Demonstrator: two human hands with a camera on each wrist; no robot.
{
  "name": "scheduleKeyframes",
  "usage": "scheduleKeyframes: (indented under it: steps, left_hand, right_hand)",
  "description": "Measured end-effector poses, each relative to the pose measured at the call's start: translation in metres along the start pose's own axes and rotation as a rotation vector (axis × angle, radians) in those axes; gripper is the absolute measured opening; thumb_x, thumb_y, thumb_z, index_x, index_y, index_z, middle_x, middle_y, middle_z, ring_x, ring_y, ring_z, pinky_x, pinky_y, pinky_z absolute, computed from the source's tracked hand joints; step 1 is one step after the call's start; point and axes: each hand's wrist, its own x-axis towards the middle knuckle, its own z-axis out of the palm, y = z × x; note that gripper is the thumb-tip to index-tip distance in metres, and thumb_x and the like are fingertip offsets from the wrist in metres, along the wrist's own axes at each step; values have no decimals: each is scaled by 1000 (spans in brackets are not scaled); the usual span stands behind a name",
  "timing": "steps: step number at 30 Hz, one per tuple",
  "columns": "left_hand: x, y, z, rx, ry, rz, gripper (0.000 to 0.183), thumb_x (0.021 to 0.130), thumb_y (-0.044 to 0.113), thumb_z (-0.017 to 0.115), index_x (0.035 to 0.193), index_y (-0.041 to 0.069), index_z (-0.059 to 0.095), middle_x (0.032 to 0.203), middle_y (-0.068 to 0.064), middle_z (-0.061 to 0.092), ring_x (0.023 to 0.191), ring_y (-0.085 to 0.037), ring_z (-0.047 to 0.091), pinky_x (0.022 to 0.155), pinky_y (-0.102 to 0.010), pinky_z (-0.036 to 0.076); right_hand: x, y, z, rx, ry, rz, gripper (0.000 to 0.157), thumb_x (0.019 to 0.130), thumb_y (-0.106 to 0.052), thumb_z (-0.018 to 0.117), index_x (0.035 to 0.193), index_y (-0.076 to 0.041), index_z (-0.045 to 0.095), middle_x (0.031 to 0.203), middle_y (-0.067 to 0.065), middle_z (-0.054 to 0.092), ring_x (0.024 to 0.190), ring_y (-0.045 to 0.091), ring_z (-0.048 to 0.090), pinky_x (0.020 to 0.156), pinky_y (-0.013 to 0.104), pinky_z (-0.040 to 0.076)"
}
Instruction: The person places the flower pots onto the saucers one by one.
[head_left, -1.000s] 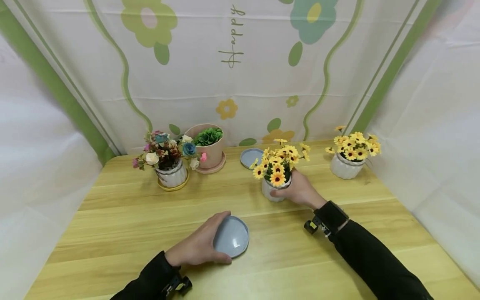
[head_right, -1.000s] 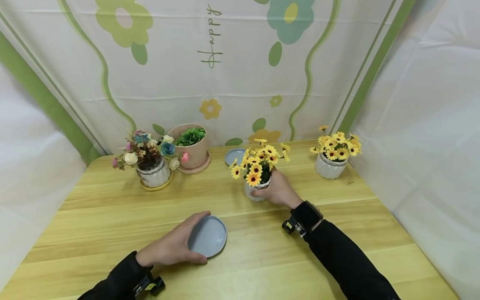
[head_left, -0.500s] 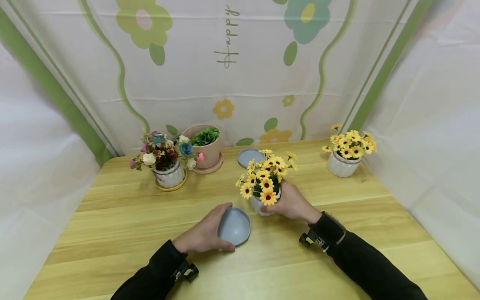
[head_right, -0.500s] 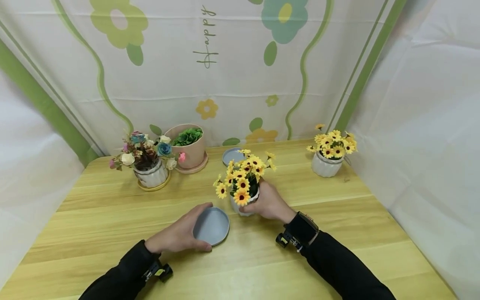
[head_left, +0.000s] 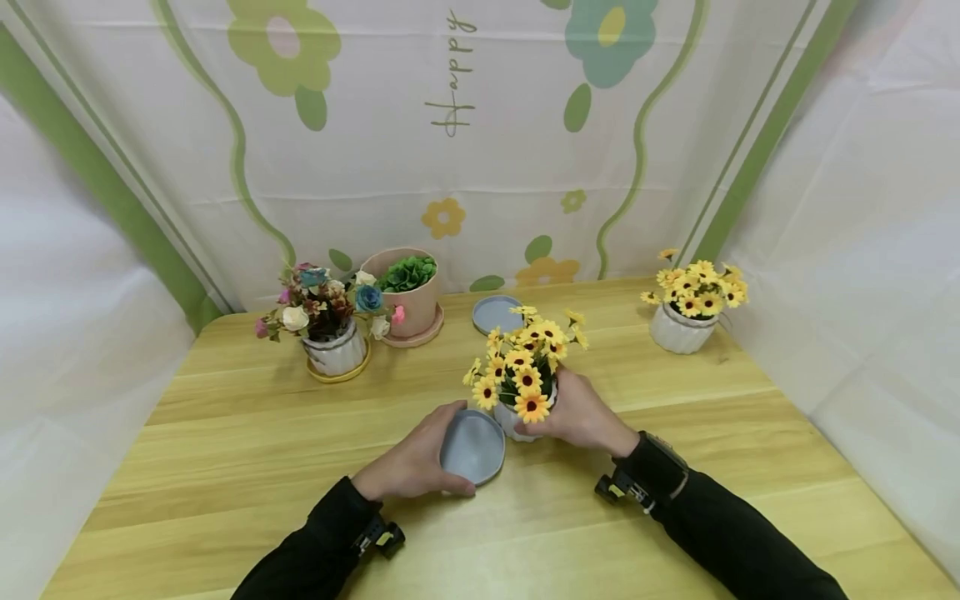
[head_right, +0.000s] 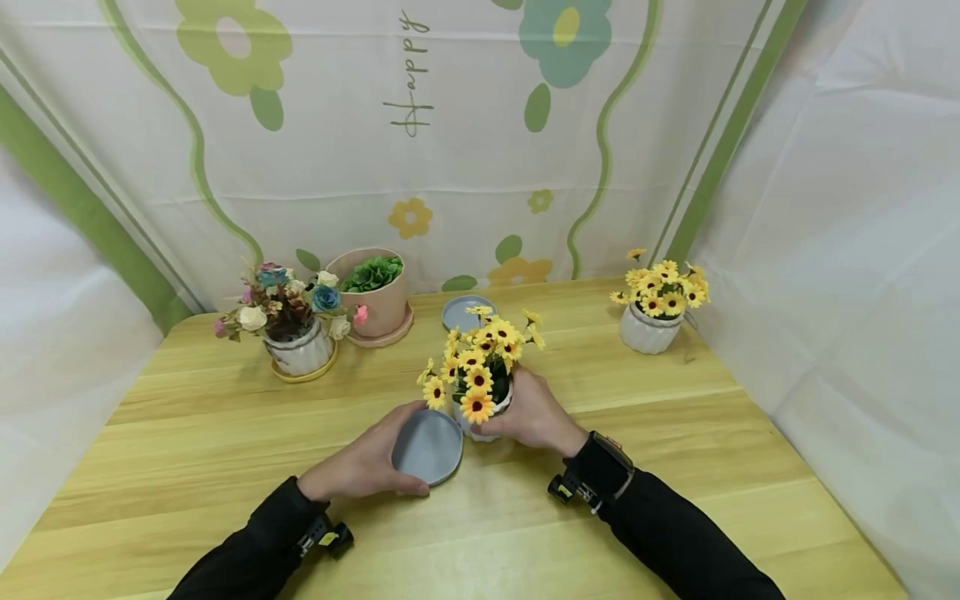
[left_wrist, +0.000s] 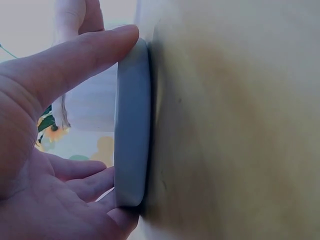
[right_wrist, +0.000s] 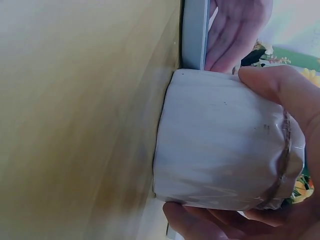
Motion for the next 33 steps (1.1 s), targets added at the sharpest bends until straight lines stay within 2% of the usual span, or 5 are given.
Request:
scheduleKeyframes:
  steps: [8,14,20,25,33]
  left_hand:
    - [-1,-5,2,-17,-1,7,114,66,43,86,149,6,18,141,-8,33,120,-21,39,93,-36,40]
    - [-1,-6,0,-42,5,18,115,65,43,86,150,7,17,141,-8,33,119,-21,40,93,-35,40]
    - [-2,-7,-3,-171,31,61,114,67,37,86,151,25,11,142,0,31,120,-19,41,94,-36,40]
    - [-11,10,-14,-269,45,106,114,68,25,86,150,38,8,149,11,21,134,-13,27,108,-39,22]
    - [-29,36,-35,-244,59,156,98,71,19,84,148,27,24,145,11,31,133,-10,30,108,-34,22]
  right_hand:
    - [-1,-7,-5,-24,46,-5,92,58,-50,87,134,-23,42,117,-7,55,103,10,55,86,26,45]
    - [4,-32,-14,-18,72,-77,91,58,-52,86,133,-25,43,115,-10,56,100,8,56,82,25,47]
    - [5,-58,-5,80,22,-160,92,58,-46,88,134,-27,41,116,-13,55,99,3,56,82,23,47]
    - [2,-66,13,119,-28,-221,92,59,-42,89,134,-25,39,117,-11,55,100,4,57,82,23,48]
    - [1,-66,36,146,-52,-233,99,55,-38,91,137,-28,37,119,-10,55,104,5,56,84,22,46]
